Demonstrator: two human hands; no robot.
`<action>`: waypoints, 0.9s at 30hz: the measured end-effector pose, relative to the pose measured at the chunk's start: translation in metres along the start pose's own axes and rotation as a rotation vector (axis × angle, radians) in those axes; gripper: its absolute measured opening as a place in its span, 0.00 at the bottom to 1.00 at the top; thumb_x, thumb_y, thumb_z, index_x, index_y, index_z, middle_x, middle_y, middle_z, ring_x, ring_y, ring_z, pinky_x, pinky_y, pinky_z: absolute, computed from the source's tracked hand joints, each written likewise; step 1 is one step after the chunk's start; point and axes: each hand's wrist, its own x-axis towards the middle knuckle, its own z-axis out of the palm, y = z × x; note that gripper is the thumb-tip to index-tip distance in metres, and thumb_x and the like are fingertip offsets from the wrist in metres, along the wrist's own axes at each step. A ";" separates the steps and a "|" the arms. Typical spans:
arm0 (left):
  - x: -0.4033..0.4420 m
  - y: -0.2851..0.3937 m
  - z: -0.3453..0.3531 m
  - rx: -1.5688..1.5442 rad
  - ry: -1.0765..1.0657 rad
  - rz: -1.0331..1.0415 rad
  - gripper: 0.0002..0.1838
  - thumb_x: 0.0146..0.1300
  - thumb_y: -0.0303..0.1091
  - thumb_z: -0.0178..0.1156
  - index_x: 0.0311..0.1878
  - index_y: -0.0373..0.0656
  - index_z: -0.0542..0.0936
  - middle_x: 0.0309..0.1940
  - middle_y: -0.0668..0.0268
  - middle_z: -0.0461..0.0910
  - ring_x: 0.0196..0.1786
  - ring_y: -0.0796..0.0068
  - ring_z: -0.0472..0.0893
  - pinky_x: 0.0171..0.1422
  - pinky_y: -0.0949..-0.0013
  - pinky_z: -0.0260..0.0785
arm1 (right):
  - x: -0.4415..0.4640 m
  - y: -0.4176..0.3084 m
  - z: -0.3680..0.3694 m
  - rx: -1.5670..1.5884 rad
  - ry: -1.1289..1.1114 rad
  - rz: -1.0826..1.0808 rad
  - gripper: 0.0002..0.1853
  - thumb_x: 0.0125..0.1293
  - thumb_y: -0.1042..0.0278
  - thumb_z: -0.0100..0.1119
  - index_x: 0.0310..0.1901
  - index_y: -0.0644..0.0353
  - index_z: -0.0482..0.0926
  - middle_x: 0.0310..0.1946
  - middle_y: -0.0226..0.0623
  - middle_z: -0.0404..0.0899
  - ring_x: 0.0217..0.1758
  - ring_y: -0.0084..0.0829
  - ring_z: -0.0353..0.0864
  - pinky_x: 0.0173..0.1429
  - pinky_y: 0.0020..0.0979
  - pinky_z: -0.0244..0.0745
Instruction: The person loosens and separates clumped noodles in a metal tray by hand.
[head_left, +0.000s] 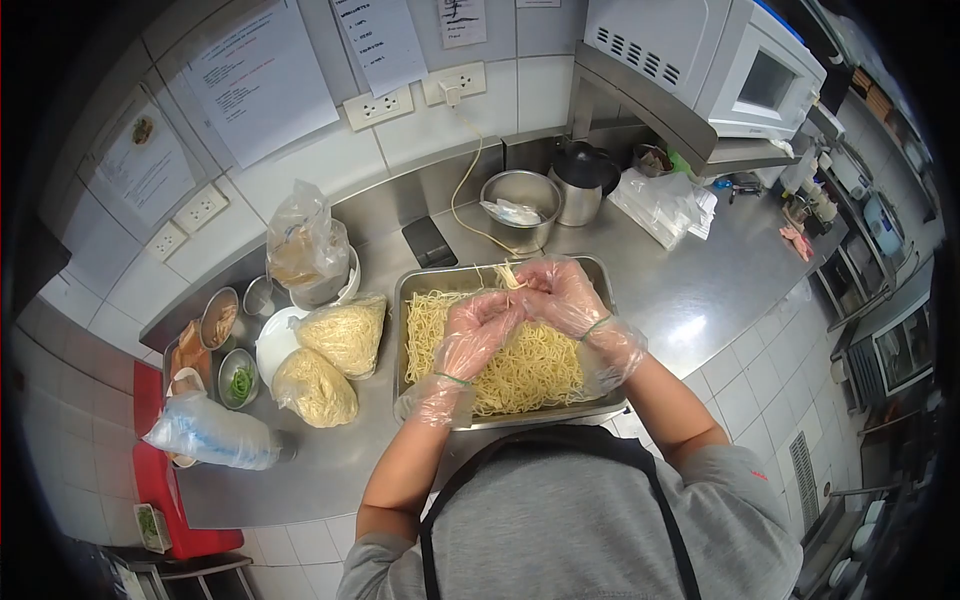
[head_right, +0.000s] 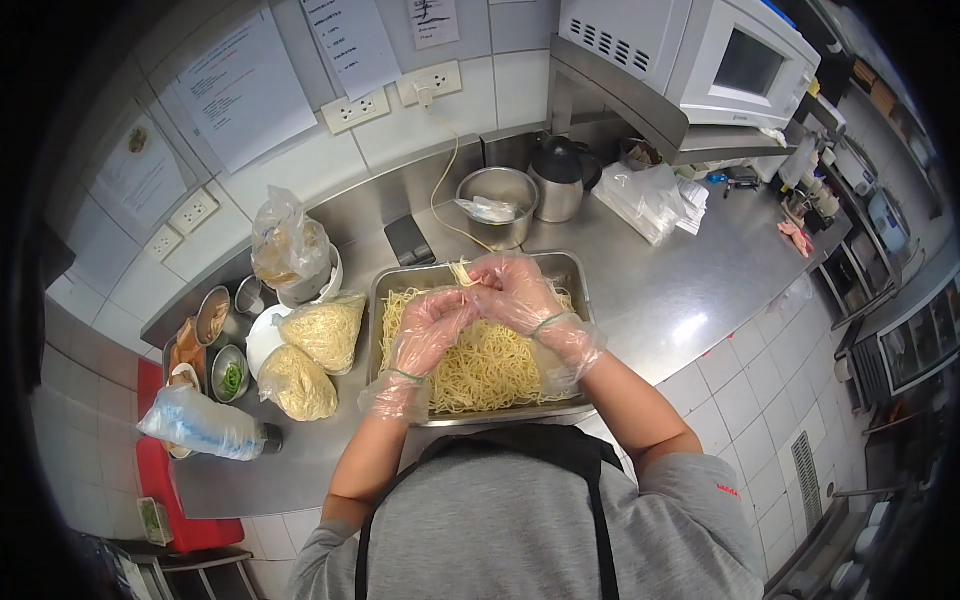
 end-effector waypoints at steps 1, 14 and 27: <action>0.001 -0.002 0.000 -0.007 0.012 -0.013 0.14 0.66 0.34 0.65 0.48 0.35 0.83 0.39 0.68 0.84 0.41 0.84 0.79 0.49 0.76 0.72 | 0.000 0.000 0.002 -0.045 0.026 -0.008 0.08 0.61 0.76 0.65 0.41 0.66 0.78 0.27 0.31 0.80 0.27 0.18 0.77 0.29 0.23 0.74; 0.007 -0.012 -0.022 -0.882 0.134 -0.148 0.09 0.74 0.35 0.50 0.41 0.39 0.74 0.35 0.64 0.77 0.40 0.72 0.79 0.55 0.56 0.78 | -0.004 -0.027 -0.029 0.490 0.051 0.104 0.09 0.63 0.75 0.65 0.43 0.57 0.78 0.29 0.26 0.79 0.25 0.14 0.75 0.23 0.15 0.69; -0.010 -0.044 -0.089 0.964 0.276 0.077 0.17 0.66 0.47 0.58 0.44 0.41 0.81 0.34 0.56 0.81 0.43 0.55 0.81 0.53 0.58 0.71 | -0.023 -0.093 -0.116 0.500 0.112 -0.354 0.09 0.62 0.78 0.62 0.43 0.58 0.77 0.34 0.30 0.80 0.32 0.18 0.78 0.33 0.18 0.75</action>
